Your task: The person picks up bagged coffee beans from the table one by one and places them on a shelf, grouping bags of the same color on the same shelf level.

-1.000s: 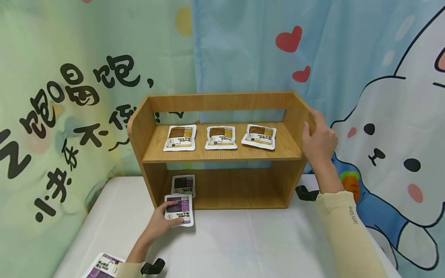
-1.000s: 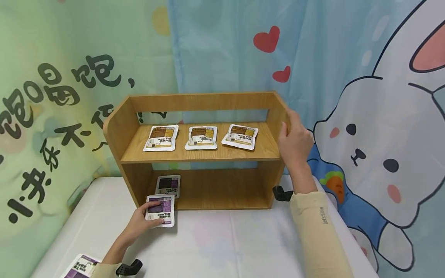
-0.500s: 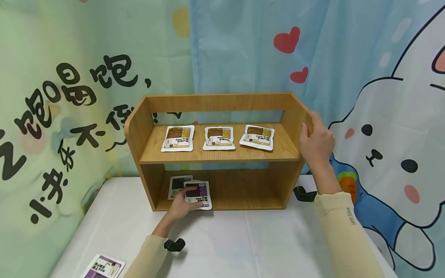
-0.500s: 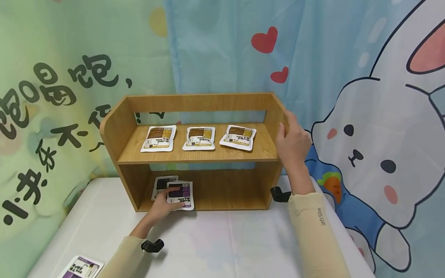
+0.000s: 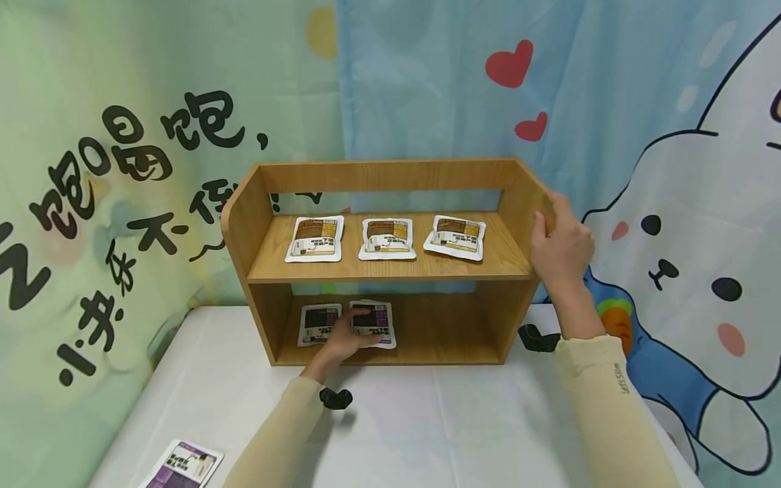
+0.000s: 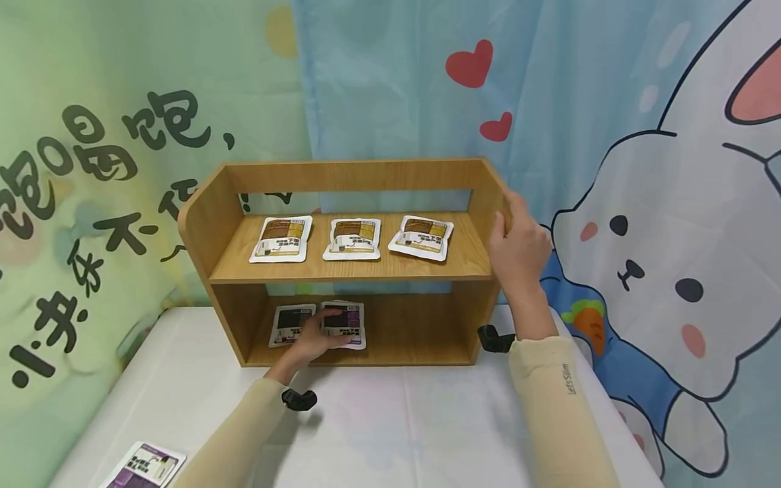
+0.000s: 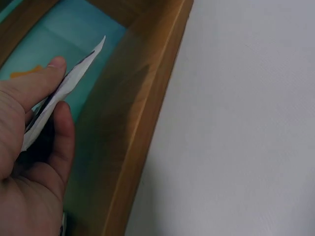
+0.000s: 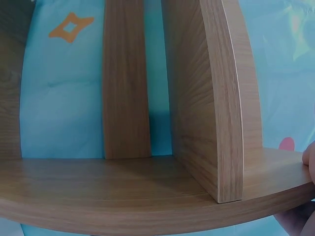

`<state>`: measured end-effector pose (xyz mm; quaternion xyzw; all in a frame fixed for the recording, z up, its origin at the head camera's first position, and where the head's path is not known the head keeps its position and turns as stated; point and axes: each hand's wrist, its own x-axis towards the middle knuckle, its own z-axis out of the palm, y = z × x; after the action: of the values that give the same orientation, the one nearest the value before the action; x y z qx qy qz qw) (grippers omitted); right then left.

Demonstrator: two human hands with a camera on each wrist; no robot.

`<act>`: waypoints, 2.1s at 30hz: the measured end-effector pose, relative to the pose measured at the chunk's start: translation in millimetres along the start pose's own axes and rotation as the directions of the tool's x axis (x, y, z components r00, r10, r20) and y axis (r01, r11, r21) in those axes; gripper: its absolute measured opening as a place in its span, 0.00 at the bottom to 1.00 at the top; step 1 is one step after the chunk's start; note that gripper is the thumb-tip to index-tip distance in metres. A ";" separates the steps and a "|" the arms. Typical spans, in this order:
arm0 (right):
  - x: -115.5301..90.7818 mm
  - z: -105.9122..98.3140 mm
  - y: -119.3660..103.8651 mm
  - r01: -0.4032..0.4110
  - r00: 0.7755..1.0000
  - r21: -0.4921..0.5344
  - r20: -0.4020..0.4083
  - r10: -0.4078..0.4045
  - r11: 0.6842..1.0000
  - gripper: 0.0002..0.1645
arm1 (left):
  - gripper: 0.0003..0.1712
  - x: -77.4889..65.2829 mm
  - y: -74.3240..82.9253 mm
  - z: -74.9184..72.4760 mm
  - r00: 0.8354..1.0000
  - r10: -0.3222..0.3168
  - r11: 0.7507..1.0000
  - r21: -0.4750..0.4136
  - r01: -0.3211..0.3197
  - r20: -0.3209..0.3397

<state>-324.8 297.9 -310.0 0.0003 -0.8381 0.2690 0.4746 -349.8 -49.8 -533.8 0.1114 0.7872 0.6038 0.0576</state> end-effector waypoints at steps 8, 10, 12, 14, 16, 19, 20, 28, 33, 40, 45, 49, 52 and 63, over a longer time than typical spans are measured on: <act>-1.2 0.7 -1.4 0.009 1.000 0.009 -0.004 -0.009 1.000 0.22 | 0.42 11.6 0.9 11.2 0.999 -0.033 0.997 -0.068 0.035 0.020; -1.1 0.0 -1.4 0.007 1.000 0.013 0.002 -0.007 1.000 0.22 | 0.42 14.3 -0.6 15.6 0.999 -0.034 0.997 -0.066 0.035 0.016; -0.5 -0.9 -1.0 0.008 1.000 0.015 -0.005 -0.008 1.000 0.22 | 0.41 17.9 -1.9 19.6 1.000 -0.021 0.998 -0.055 0.022 0.011; -0.2 -1.9 -1.2 0.010 1.000 0.014 -0.010 -0.010 1.000 0.22 | 0.41 20.5 -0.3 22.6 1.000 -0.010 0.999 -0.032 0.010 0.003; -0.3 -2.8 -1.2 0.017 1.000 0.017 -0.010 -0.017 1.000 0.23 | 0.40 22.0 1.2 24.9 1.000 -0.014 1.000 -0.009 0.014 -0.011; -0.3 -3.2 -0.8 0.030 0.999 0.022 -0.013 -0.030 0.999 0.22 | 0.40 22.4 3.4 27.0 0.999 -0.018 0.999 0.041 0.019 -0.028; -0.9 -3.2 -0.6 0.028 1.000 0.025 -0.012 -0.028 0.999 0.22 | 0.40 21.9 3.4 27.4 0.999 -0.025 0.998 0.054 0.027 -0.027; 0.1 -3.2 -1.4 0.023 1.000 0.018 -0.010 -0.023 1.000 0.22 | 0.41 25.8 4.1 24.7 0.999 -0.042 0.984 0.172 0.043 -0.009; -0.6 -1.9 -1.7 0.020 1.000 0.022 -0.009 -0.019 1.000 0.22 | 0.41 26.3 11.1 21.6 0.998 -0.062 0.963 0.262 0.057 0.013; -0.2 -1.1 -2.6 0.026 1.000 0.023 -0.018 -0.025 0.999 0.22 | 0.43 22.5 19.0 18.6 0.994 -0.111 0.934 0.344 0.099 0.016; -0.9 -1.3 -3.4 0.018 1.000 0.022 -0.012 -0.018 1.000 0.22 | 0.43 20.9 16.7 17.6 0.992 -0.129 0.909 0.401 0.113 0.013; -1.9 -1.5 -2.7 0.017 1.000 0.020 -0.012 -0.017 1.000 0.21 | 0.43 21.1 12.2 17.0 0.992 -0.122 0.906 0.409 0.109 0.006; -2.3 -0.9 -2.0 0.017 1.000 0.022 -0.010 -0.017 1.000 0.22 | 0.42 20.3 10.6 16.1 0.991 -0.130 0.906 0.405 0.123 -0.008; -1.7 -0.2 -1.9 -0.008 1.000 0.014 0.004 0.008 1.000 0.22 | 0.39 13.6 17.1 11.7 0.995 -0.094 0.933 0.344 0.102 -0.039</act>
<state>-323.2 295.9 -310.4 0.0009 -0.8372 0.2766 0.4717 -358.6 -31.3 -519.8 0.0737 0.8861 0.4539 0.0583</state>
